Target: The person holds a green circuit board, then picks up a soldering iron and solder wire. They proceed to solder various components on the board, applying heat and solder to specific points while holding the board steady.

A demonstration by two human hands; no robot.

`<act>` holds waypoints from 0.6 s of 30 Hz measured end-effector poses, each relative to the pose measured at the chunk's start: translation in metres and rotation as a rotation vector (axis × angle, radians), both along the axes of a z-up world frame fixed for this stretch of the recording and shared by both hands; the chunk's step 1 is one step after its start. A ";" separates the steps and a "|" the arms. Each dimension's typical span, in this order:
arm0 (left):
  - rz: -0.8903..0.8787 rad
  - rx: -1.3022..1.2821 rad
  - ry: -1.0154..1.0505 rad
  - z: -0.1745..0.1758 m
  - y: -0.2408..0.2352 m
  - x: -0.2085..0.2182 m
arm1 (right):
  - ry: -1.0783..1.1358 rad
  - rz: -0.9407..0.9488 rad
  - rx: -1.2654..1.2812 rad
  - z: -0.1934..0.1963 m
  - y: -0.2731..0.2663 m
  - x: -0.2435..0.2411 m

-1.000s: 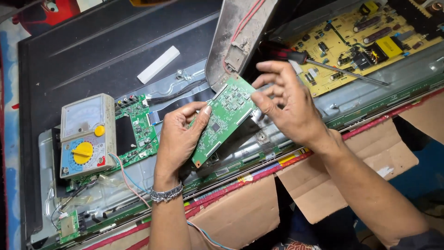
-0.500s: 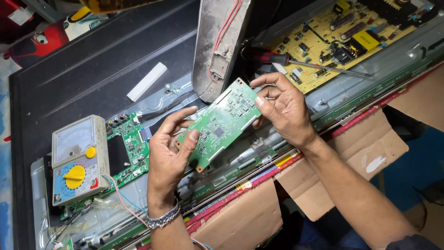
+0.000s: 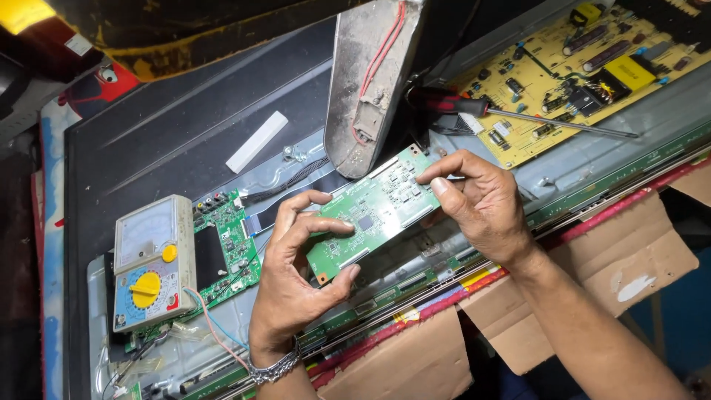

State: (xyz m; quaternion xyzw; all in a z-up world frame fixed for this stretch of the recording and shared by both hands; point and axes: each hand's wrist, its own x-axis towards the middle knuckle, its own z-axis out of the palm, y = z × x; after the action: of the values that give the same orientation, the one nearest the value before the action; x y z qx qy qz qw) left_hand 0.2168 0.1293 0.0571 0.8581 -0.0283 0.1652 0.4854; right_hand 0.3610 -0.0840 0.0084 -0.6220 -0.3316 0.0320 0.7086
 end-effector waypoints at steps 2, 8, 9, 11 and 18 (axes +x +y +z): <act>-0.015 -0.026 -0.003 -0.001 0.001 0.000 | -0.014 -0.012 -0.011 0.000 0.001 0.000; -0.024 -0.048 0.018 -0.004 0.002 -0.003 | -0.026 -0.043 -0.044 -0.002 0.000 -0.001; -0.027 -0.034 0.015 -0.004 0.002 -0.002 | -0.016 -0.041 -0.036 -0.002 0.000 -0.001; -0.033 -0.021 0.009 -0.005 0.002 -0.002 | -0.009 -0.042 -0.029 -0.002 0.001 -0.002; -0.028 -0.058 0.024 -0.006 0.002 -0.003 | 0.111 0.030 0.043 0.000 0.002 -0.004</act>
State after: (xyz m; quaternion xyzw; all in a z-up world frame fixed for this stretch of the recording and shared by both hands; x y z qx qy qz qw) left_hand 0.2133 0.1315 0.0506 0.8450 -0.0299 0.1489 0.5127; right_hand 0.3572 -0.0819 0.0081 -0.5989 -0.3019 0.0699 0.7384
